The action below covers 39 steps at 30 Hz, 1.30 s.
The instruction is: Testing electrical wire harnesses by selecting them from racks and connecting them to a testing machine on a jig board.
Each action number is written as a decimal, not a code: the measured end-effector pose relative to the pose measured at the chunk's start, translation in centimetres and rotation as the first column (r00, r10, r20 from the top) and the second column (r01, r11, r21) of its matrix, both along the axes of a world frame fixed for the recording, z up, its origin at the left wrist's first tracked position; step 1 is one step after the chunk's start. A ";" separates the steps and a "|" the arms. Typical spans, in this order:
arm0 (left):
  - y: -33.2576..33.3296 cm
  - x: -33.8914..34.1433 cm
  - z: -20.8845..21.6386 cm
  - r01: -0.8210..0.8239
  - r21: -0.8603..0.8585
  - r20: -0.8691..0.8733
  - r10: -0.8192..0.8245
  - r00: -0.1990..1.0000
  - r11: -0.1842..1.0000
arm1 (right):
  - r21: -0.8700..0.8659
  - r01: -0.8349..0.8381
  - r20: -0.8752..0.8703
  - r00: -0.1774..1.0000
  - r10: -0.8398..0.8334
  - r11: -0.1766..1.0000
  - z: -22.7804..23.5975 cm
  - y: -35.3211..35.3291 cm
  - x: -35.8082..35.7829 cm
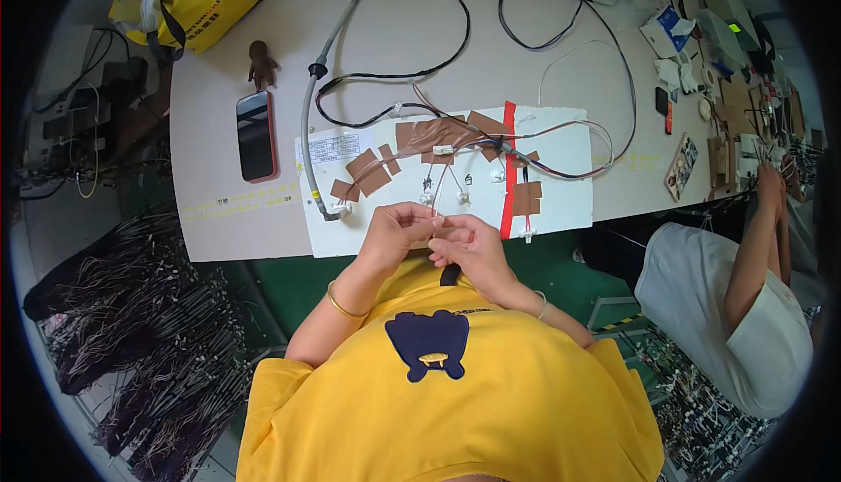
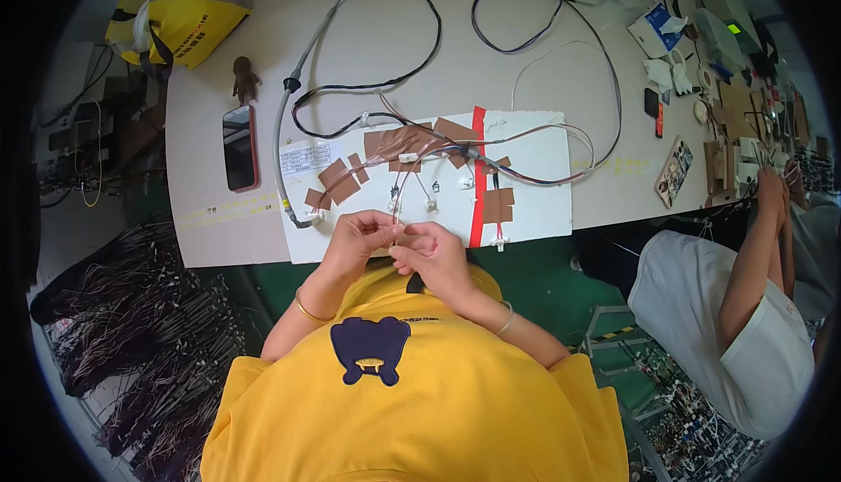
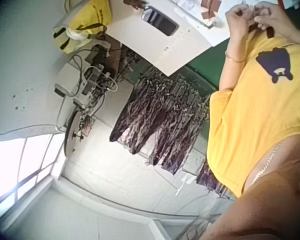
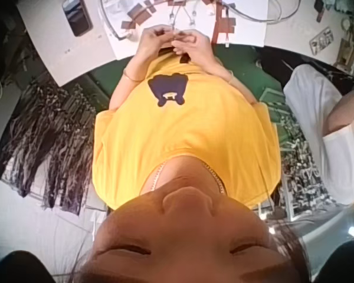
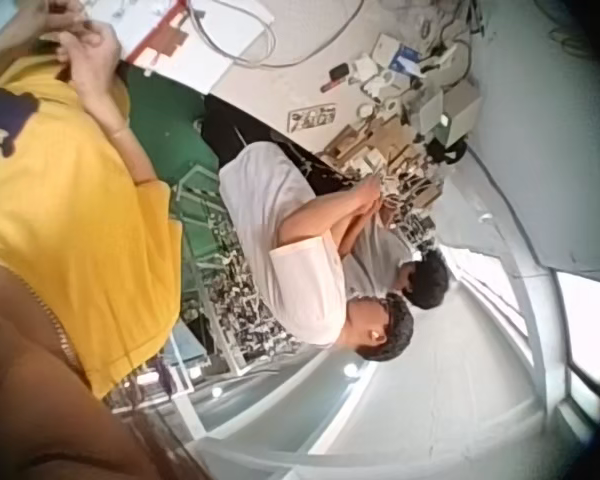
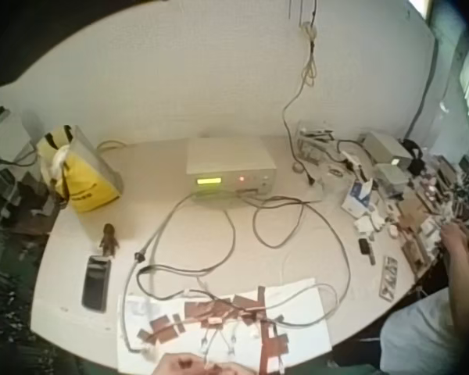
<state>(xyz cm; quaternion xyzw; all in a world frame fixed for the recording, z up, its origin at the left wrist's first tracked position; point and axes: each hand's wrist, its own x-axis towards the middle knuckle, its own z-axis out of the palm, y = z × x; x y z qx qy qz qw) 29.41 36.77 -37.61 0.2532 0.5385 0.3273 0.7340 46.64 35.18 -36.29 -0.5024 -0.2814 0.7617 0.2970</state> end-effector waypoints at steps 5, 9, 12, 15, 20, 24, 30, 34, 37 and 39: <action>-0.2 1.5 0.7 0.031 0.012 -0.030 -0.030 0.999 0.999 | 0.115 -0.127 0.302 0.949 0.088 0.985 0.1 -0.1 -0.1; -1.1 1.2 0.9 0.316 0.194 -0.339 -0.239 0.910 0.929 | 0.193 -0.253 0.276 0.941 0.195 0.948 -0.1 0.0 1.6; -1.0 1.7 2.6 0.514 0.199 -0.553 -0.338 0.762 0.834 | 0.333 -0.383 0.472 0.859 0.200 0.861 0.0 0.0 2.2; -1.1 1.4 1.8 0.334 0.234 -0.563 -0.153 0.812 0.913 | 0.397 -0.267 0.502 0.864 0.036 0.878 -0.3 0.6 2.4; 0.9 -0.7 0.9 0.209 0.232 -0.418 -0.097 0.903 0.950 | 0.661 -0.065 0.432 0.847 -0.308 0.748 -3.7 3.4 3.6; 1.1 -1.4 0.4 0.370 0.331 -0.575 -0.125 0.809 0.868 | 0.774 -0.145 0.413 0.853 -0.318 0.617 -4.9 3.3 3.3; 0.9 -0.7 0.2 0.333 0.457 -0.699 0.102 0.708 0.825 | 0.704 -0.027 0.335 0.893 -0.299 0.709 -5.5 1.9 3.0; 0.8 0.1 -1.3 0.207 0.525 -0.570 0.160 0.806 0.826 | 0.798 -0.165 0.439 0.818 -0.371 0.579 -5.2 2.1 3.2; 1.2 0.2 -1.4 0.284 0.526 -0.637 0.151 0.756 0.802 | 0.880 -0.290 0.448 0.768 -0.457 0.376 -4.3 3.6 2.6; 1.1 0.3 -2.0 0.341 0.549 -0.677 0.167 0.716 0.763 | 0.876 -0.313 0.460 0.768 -0.445 0.366 -4.8 3.9 2.4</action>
